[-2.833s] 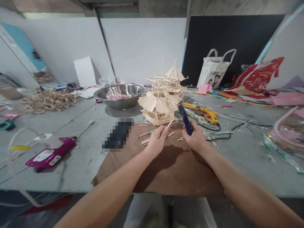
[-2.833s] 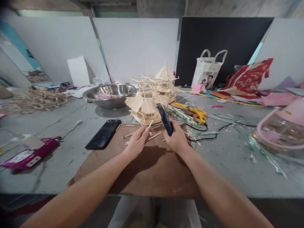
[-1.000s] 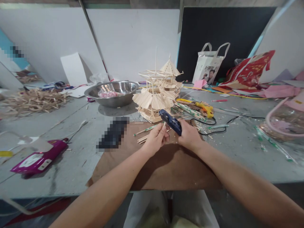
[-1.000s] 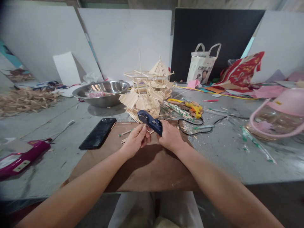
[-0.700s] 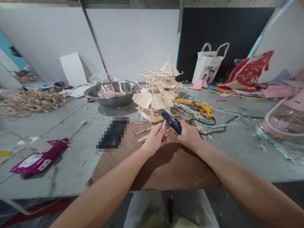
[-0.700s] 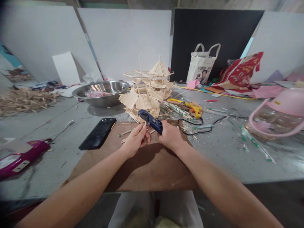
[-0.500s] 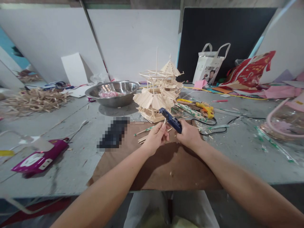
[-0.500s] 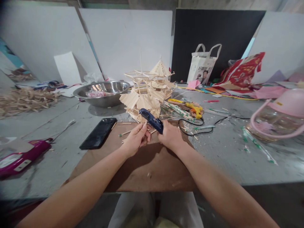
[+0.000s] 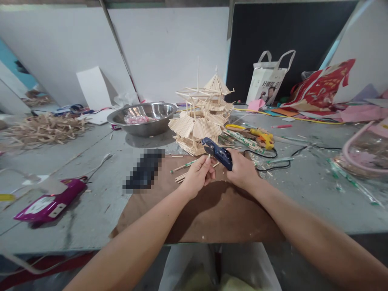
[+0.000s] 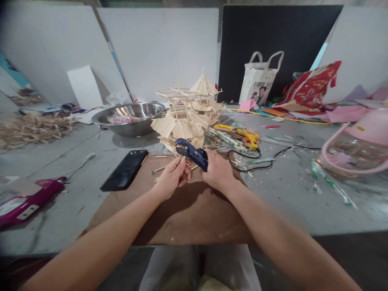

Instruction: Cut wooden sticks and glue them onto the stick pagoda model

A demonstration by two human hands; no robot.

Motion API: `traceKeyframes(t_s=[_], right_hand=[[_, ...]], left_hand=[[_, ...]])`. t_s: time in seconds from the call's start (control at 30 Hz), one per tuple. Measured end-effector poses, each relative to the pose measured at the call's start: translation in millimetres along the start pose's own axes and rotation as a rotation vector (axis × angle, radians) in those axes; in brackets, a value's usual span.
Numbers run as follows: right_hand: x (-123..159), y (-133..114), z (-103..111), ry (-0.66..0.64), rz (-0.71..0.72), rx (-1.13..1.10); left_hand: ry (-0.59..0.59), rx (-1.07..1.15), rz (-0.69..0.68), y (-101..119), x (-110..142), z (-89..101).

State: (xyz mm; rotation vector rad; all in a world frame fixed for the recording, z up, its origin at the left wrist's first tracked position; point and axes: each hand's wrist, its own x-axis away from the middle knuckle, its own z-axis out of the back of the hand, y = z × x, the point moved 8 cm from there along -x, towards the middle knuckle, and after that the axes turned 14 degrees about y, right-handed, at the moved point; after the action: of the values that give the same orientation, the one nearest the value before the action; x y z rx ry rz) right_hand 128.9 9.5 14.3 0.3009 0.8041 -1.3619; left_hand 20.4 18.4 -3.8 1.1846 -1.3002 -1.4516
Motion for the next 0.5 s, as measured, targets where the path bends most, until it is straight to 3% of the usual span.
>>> traceKeyframes(t_s=[0.5], right_hand=[[1.0,-2.4,2.0,0.026,0.007,0.017]], left_hand=[[-0.001,-0.003,-0.021,-0.5,0.1,-0.5]])
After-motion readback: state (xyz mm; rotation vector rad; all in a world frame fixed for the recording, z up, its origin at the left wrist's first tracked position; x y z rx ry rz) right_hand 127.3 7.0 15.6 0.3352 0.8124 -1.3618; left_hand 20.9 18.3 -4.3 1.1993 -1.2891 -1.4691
